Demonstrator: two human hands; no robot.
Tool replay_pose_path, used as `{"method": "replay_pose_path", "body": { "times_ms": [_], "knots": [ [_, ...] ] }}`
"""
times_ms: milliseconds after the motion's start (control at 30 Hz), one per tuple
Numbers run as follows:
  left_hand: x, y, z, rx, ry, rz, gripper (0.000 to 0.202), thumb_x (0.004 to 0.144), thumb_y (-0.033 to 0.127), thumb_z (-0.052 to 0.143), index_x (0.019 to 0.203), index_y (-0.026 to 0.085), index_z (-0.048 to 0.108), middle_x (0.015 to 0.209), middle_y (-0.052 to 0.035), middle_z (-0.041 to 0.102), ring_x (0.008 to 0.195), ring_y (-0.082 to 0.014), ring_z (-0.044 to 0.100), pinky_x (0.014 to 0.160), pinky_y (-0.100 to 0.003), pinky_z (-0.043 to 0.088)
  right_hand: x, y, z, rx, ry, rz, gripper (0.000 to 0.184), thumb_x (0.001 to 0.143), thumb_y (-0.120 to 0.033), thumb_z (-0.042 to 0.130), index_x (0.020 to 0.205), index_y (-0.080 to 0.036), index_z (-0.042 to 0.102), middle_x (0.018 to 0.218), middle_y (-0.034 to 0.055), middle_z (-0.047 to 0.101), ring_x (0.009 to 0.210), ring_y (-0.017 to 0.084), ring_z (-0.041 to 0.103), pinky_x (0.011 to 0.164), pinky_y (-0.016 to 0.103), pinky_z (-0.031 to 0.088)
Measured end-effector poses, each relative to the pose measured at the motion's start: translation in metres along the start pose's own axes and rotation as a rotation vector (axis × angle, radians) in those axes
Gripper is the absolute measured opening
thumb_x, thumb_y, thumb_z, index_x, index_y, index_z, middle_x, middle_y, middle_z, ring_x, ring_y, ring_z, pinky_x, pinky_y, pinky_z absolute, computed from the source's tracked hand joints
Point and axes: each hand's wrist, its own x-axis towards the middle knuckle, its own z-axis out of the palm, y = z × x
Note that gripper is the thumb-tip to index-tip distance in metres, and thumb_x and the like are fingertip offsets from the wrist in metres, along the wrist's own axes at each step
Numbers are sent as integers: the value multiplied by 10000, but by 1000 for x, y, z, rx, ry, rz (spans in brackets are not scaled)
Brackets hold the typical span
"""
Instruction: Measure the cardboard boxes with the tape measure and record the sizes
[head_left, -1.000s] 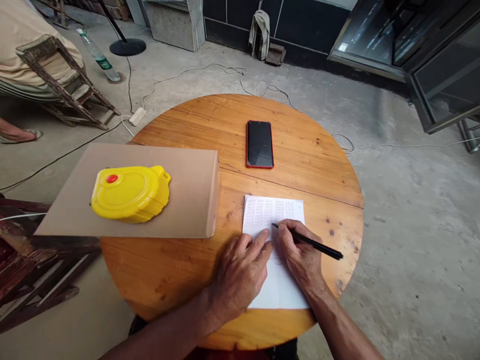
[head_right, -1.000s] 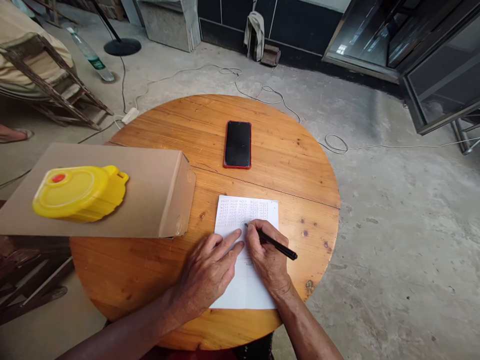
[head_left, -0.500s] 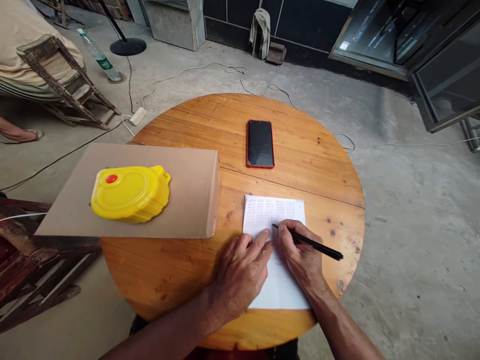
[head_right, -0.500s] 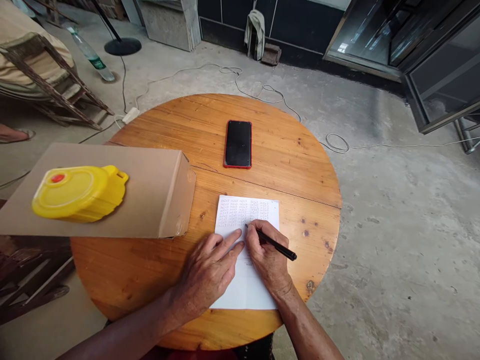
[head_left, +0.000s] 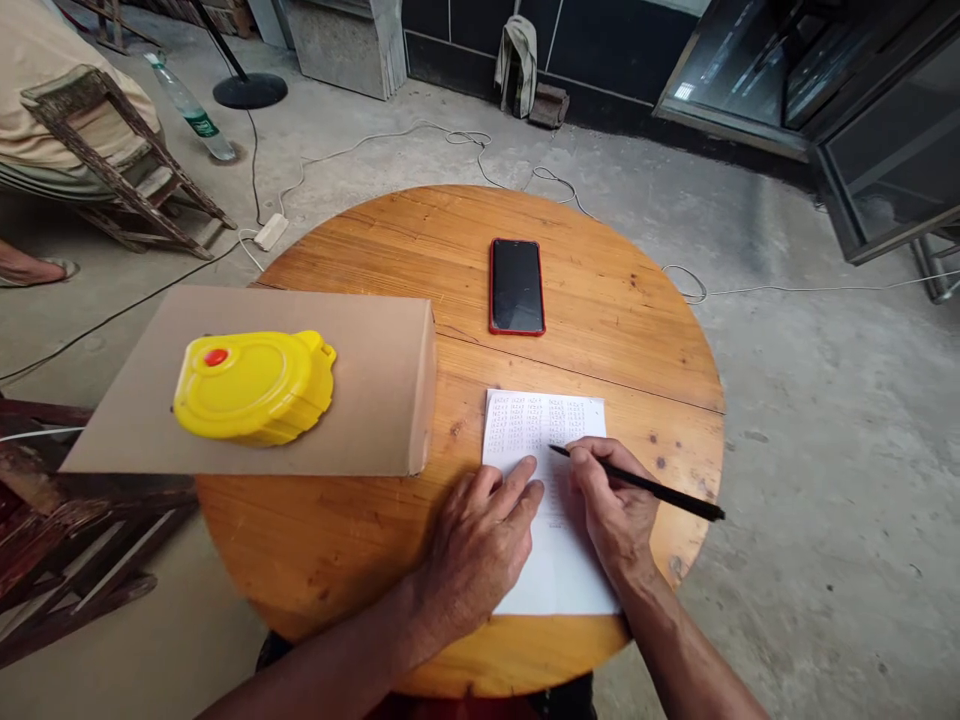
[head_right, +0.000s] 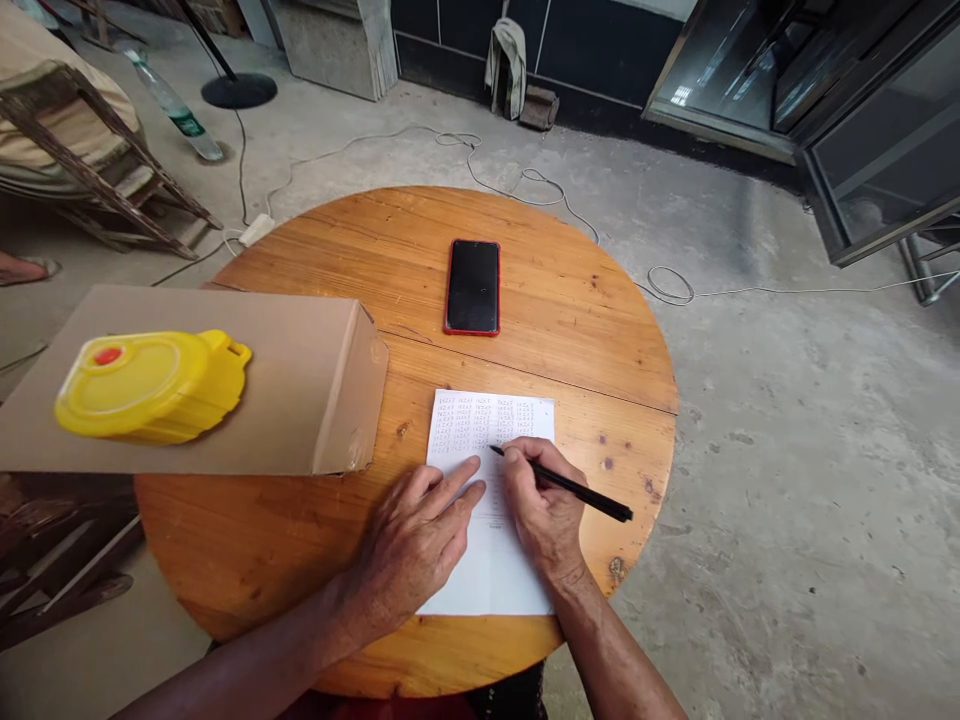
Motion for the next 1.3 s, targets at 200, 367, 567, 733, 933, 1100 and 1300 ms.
{"method": "replay_pose_path", "body": {
  "times_ms": [200, 367, 567, 733, 933, 1100, 1300],
  "knots": [
    [0, 0, 0, 12, -5, 10, 361, 879, 111, 538, 1224, 194, 605, 1418, 6, 556, 951, -223, 523, 834, -399, 498, 7, 0, 2, 59, 146, -27, 130, 880, -327, 657, 906, -207, 701, 623, -41, 602, 530, 113, 536, 547, 250, 436],
    [0, -1, 2, 22, 0, 10, 350, 886, 107, 520, 1212, 200, 609, 1407, -1, 563, 964, -223, 516, 851, -397, 501, 7, -4, -6, 2, 156, -62, 199, 905, -346, 623, 1019, -201, 698, 737, 3, 666, 653, 165, 628, 641, 307, 501],
    [-4, 3, 1, 70, -22, 22, 390, 875, 113, 536, 1254, 196, 574, 1424, -49, 533, 991, -233, 523, 875, -404, 490, 3, -6, -29, -467, -74, -336, 306, 935, -214, 510, 1215, -205, 634, 1145, 103, 696, 958, 232, 673, 801, 366, 518],
    [-15, 14, -8, 115, -71, 4, 415, 848, 133, 586, 1261, 166, 556, 1435, -102, 505, 1111, -273, 515, 950, -449, 454, 5, -8, -36, -1061, -340, -571, 525, 852, 20, 398, 1298, -165, 604, 1290, 152, 642, 1172, 308, 579, 877, 424, 439],
    [-43, 16, -17, 48, -78, -29, 358, 860, 155, 590, 1217, 175, 587, 1426, -99, 516, 1270, -287, 451, 1031, -454, 417, -6, -8, -39, -1106, -297, -549, 643, 736, 88, 394, 1306, -132, 593, 1321, 151, 629, 1196, 291, 568, 910, 413, 424],
    [-63, 18, -24, 11, -60, -80, 337, 867, 195, 608, 1203, 181, 603, 1401, -96, 533, 1282, -274, 456, 1059, -436, 411, -20, -3, -45, -1022, -189, -562, 606, 741, 58, 393, 1262, -159, 614, 1308, 152, 637, 1146, 291, 600, 905, 449, 450],
    [-77, 23, -32, -44, -4, -103, 332, 854, 219, 629, 1184, 204, 598, 1397, -75, 517, 1270, -248, 455, 1086, -402, 398, -28, -7, -40, -862, -83, -643, 380, 873, -127, 433, 1185, -188, 642, 1271, 155, 647, 1116, 318, 622, 873, 509, 500]
  ]
}}
